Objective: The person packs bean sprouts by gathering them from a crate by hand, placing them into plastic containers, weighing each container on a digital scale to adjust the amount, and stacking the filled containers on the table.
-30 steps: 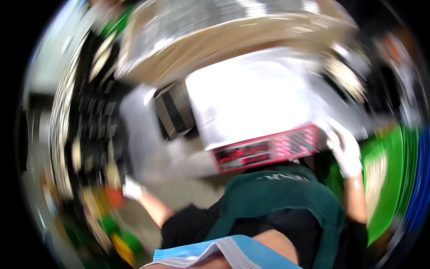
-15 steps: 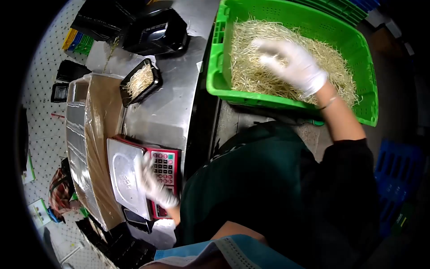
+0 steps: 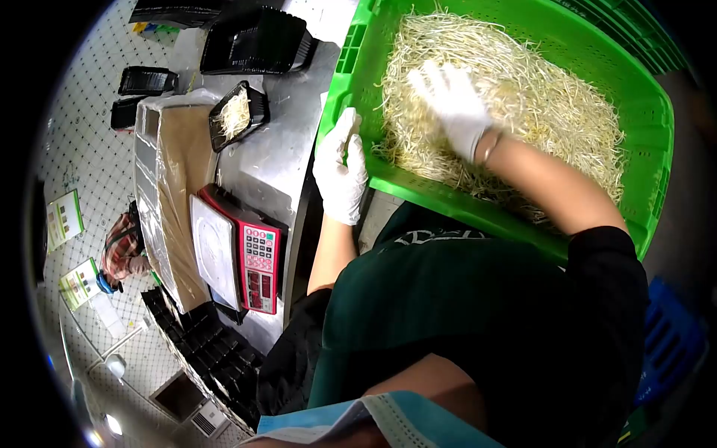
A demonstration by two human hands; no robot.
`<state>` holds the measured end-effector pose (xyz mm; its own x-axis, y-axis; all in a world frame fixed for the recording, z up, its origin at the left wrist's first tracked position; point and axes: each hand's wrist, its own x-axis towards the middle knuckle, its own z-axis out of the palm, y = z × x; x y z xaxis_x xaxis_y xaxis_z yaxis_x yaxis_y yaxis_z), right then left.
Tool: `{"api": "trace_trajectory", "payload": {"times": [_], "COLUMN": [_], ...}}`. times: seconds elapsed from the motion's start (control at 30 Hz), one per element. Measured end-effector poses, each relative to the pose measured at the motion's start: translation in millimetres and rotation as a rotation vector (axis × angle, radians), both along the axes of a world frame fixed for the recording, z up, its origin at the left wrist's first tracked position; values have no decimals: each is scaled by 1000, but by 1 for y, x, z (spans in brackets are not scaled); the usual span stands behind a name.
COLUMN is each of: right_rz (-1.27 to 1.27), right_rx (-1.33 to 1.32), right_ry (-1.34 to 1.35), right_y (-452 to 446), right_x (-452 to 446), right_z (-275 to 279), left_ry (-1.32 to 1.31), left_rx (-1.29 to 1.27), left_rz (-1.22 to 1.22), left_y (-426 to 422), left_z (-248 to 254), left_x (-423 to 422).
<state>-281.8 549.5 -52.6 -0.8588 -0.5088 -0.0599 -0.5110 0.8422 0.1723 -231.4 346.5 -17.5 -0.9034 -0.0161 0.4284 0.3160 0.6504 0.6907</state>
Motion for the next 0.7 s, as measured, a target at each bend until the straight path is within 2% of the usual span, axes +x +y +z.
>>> {"api": "trace_trajectory", "payload": {"times": [0.03,0.07,0.13,0.23,0.3,0.33,0.37,0.4,0.43,0.5,0.57,0.6,0.63,0.7], "right_rz": [-117,-115,-118,-140,-190,-138,-82,-31,-31,-92,-141,-149,-155,-202], "right_rx": [164,165,-191,-180,-208,-75,60,-66,-58,-117,-87,-186,-281,-349], "right_ry": [-45,-42,-465,-466,-348,-208,-74,45,47,121,66,-69,-206,-257], "right_y": [6,13,29,30,12,6,3,3,1,-1,6,17,27,44], "right_x": [-14,-30,-51,-46,-21,-9,0,6,5,-7,-13,-14,-15,-8], "right_z": [15,24,32,35,20,17,13,4,-4,-20,-18,-9,1,20], "left_ry": [-25,43,-42,-32,-131,-347,-346,-330,-311,-231,-170,-151,-146,-266], "left_rx": [13,-57,-119,-126,-36,44,55,77,96,183,361,499,510,657], "left_rz": [1,-17,-12,-30,-119,-175,-177,-243,-310,-235,-214,-218,-217,-198], "left_y": [0,-2,1,0,-2,-2,-2,-3,-4,-3,-5,-5,-9,-22], "left_z": [1,-4,3,1,2,12,20,24,26,33,39,43,43,37], "left_x": [1,-2,1,-1,-2,-5,-13,-27,-40,-57,-59,-54,-50,-42]}}
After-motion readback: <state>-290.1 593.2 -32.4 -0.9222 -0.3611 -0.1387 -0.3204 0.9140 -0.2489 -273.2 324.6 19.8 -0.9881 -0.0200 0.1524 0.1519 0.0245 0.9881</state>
